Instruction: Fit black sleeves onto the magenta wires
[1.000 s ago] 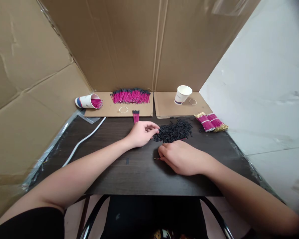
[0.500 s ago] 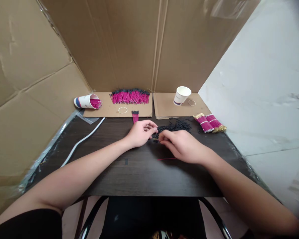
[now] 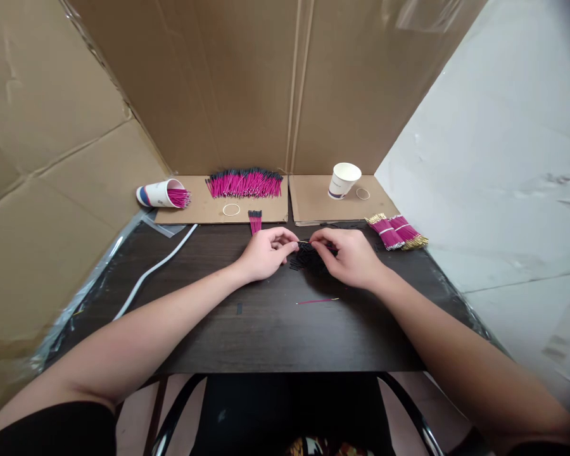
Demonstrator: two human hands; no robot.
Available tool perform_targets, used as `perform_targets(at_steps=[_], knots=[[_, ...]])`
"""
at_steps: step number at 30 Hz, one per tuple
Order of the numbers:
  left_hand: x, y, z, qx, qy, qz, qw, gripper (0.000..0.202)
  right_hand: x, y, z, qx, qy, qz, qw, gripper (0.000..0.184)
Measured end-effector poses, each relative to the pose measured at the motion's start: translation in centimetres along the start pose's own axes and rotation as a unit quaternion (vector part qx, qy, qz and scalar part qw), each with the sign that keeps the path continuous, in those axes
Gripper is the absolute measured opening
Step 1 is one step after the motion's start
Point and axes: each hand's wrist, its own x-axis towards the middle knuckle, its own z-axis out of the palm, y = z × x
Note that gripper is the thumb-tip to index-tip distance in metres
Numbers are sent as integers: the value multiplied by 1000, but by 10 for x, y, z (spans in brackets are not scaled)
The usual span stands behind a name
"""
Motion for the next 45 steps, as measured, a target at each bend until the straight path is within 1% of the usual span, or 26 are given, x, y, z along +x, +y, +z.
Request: perform_targets(at_steps=[20, 24, 32, 45], knots=[[-1, 1, -1, 8, -11, 13, 1000, 19, 0, 1, -1, -48, -19, -22, 998, 20], [-1, -1, 0, 18, -16, 24, 999, 22, -1, 1, 0, -64, -18, -30, 997, 24], [-1, -4, 0, 39, -21, 45, 998, 21, 0, -1, 1, -63, -34, -38, 997, 24], [-3, -3, 1, 82, -6, 76, 994, 18, -1, -1, 5, -21, -21, -2, 1000, 17]])
